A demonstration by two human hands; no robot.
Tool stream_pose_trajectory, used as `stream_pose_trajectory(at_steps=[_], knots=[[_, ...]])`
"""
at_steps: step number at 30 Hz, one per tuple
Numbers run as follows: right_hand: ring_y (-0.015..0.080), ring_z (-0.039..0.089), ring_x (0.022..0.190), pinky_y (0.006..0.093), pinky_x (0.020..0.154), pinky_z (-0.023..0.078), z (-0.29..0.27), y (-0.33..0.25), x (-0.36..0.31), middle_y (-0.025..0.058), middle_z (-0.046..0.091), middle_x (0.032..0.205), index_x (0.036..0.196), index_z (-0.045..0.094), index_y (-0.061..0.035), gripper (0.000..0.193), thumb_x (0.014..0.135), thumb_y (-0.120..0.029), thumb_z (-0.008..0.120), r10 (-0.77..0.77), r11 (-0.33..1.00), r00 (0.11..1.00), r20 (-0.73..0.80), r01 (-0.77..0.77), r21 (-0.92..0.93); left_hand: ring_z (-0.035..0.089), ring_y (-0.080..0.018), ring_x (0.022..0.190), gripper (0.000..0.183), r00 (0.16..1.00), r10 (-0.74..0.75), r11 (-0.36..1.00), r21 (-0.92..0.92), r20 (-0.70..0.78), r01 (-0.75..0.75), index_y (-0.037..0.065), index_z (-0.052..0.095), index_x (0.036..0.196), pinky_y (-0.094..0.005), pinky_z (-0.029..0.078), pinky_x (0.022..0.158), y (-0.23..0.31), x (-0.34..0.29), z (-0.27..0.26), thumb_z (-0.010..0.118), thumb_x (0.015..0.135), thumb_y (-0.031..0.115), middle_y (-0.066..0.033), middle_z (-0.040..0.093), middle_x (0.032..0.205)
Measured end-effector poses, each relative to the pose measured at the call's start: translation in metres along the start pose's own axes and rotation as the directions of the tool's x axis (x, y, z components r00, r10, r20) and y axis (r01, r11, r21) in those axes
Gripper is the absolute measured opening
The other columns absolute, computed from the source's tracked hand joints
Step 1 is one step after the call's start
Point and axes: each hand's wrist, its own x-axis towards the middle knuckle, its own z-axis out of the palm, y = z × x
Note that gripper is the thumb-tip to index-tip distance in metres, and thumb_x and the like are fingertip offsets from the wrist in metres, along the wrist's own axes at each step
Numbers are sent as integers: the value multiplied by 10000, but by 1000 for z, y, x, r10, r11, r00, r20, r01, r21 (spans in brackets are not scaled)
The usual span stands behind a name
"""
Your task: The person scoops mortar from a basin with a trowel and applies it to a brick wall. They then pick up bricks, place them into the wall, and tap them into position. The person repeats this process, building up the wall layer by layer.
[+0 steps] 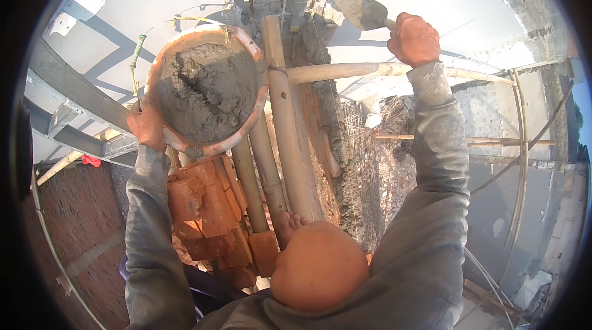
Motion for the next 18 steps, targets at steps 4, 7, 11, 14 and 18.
stream_pose_trajectory(at_steps=[4, 7, 11, 14, 18], knots=[[418, 714, 757, 503, 702, 538, -76, -7, -60, 240, 672, 773, 996, 641, 36, 156, 898, -60, 715, -95, 890, 995, -21, 95, 445, 712, -351, 875, 408, 991, -103, 979, -166, 83, 115, -95, 731, 1159, -469, 528, 835, 0, -1, 3, 538, 1067, 253, -239, 753, 961], [414, 671, 752, 472, 680, 502, -100, -64, -61, 209, 680, 832, 1046, 630, 23, 197, 864, 21, 705, -328, 863, 945, -2, 301, 405, 726, -381, 934, 405, 991, -109, 972, -198, 80, 123, -88, 724, 1173, -474, 532, 874, 6, -3, 2, 535, 1074, 256, -253, 756, 1023], [358, 685, 769, 463, 716, 551, -84, -164, -55, 137, 659, 808, 934, 659, -33, 192, 747, -10, 700, -655, 752, 733, -186, 657, -58, 721, -463, 1060, 395, 992, -94, 994, -53, 82, 99, -74, 719, 1164, -512, 537, 934, 18, -6, -2, 529, 1058, 256, -299, 749, 1107], [347, 729, 848, 477, 728, 576, -58, -235, -65, 152, 692, 831, 822, 688, -9, 92, 734, -29, 706, -778, 623, 628, 2, 771, 130, 722, -469, 1077, 395, 991, -117, 992, -39, 66, 119, -68, 716, 1167, -517, 539, 945, 21, -7, -6, 534, 1048, 261, -305, 748, 1108], [385, 728, 861, 500, 730, 578, -54, -235, -67, 165, 694, 824, 800, 684, 2, 101, 782, -85, 734, -775, 624, 625, 100, 729, 280, 712, -480, 1109, 395, 993, -88, 996, -2, 84, 88, -62, 711, 1187, -518, 538, 954, 13, -4, -4, 539, 1045, 264, -307, 744, 1134]])
